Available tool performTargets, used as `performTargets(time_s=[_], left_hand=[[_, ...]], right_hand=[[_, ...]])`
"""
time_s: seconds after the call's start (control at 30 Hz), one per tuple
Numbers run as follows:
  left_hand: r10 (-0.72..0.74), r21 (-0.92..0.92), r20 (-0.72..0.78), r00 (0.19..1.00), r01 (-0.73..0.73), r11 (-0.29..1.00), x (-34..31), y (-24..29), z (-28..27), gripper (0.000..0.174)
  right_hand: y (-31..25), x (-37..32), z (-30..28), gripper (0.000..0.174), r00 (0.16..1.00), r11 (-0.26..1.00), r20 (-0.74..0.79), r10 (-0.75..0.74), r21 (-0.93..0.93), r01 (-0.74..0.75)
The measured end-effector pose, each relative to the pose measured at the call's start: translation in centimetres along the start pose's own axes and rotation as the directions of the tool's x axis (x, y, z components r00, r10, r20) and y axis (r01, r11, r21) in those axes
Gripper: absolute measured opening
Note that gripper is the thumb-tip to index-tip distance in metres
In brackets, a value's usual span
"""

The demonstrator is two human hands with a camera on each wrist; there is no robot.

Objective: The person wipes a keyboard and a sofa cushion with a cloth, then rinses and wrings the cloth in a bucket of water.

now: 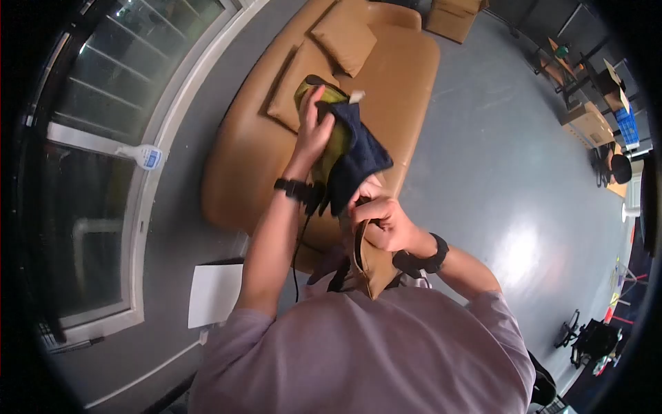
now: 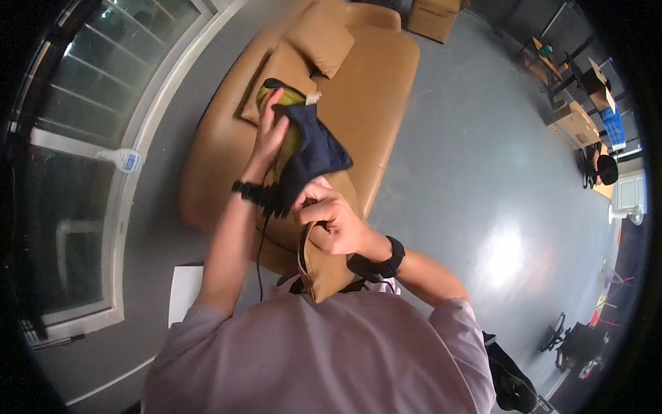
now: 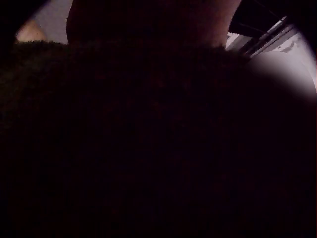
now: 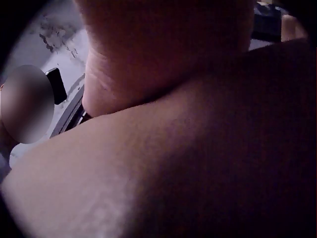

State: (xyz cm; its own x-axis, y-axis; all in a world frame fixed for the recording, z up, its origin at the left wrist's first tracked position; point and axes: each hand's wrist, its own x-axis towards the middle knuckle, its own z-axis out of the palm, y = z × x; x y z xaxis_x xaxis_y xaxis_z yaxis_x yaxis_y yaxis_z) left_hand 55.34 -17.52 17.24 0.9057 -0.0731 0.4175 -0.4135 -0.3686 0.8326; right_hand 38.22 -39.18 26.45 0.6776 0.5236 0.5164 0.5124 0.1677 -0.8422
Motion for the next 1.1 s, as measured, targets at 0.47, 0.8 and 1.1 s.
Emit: performTargets(time_s=[0.47, 0.8, 1.1], left_hand=[[-0.284, -0.503, 0.529, 0.799, 0.565, 0.654, -14.0, 3.2, 15.7, 0.053], [0.478, -0.107, 0.571, 0.667, -0.516, 0.850, -20.0, 4.0, 7.1, 0.044], [0.027, -0.665, 0.421, 0.907, 0.288, 0.689, -7.3, 13.5, 13.6, 0.028]], right_hand=[[-1.9, -7.8, -6.7, 0.014, 0.910, 0.982, -0.415, 0.022, -0.163, -0.098], [-2.4, -13.9, -11.9, 0.034, 0.612, 0.990, -0.779, -0.139, -0.115, 0.078], [-3.3, -8.1, -8.1, 0.018, 0.854, 0.955, -0.506, -0.125, -0.294, -0.035]])
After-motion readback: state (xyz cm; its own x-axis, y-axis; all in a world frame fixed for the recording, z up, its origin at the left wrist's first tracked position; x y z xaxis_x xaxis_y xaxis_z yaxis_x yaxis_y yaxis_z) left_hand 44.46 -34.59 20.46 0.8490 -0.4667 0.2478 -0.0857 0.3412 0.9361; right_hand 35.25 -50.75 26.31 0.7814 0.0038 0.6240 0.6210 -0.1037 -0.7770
